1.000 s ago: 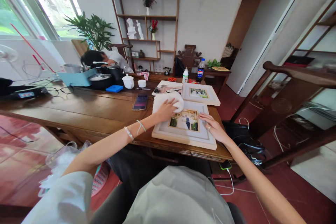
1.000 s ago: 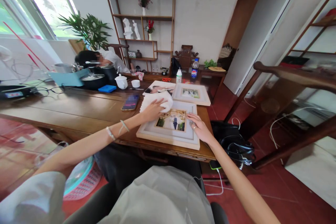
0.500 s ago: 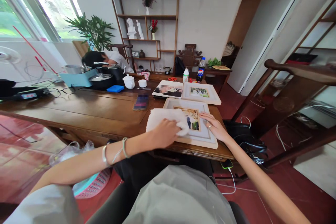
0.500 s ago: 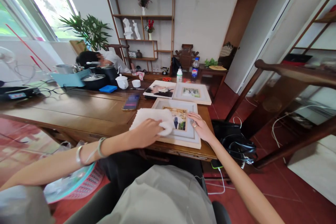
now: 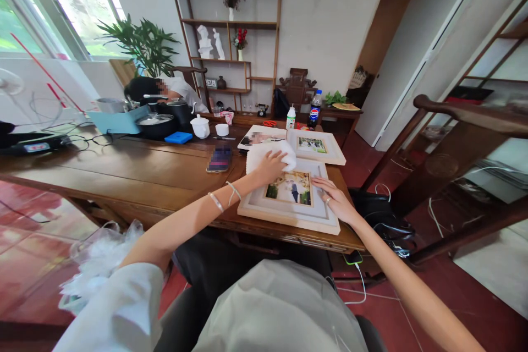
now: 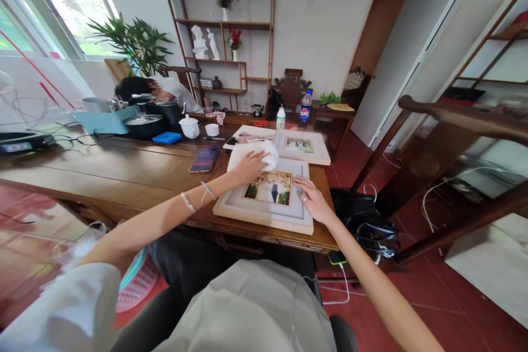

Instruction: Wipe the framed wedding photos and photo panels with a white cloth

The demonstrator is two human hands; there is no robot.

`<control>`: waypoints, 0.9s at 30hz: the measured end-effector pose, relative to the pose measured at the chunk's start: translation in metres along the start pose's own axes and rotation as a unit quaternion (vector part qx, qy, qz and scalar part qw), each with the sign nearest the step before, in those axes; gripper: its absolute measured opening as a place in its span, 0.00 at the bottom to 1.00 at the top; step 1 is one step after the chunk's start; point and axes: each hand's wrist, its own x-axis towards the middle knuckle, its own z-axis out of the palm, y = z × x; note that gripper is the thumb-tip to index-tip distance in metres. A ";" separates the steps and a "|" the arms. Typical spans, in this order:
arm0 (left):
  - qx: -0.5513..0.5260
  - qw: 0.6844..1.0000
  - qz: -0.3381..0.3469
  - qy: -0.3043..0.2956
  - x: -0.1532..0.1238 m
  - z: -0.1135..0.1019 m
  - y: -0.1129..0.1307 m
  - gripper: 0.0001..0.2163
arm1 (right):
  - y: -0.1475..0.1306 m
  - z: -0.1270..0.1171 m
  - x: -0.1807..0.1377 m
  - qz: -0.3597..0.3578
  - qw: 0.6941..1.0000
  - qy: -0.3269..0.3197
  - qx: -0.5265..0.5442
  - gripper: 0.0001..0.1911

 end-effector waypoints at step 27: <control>-0.006 0.997 0.077 -0.032 -0.006 -0.010 0.037 0.12 | 0.003 0.000 0.000 -0.001 1.000 0.003 0.001 0.20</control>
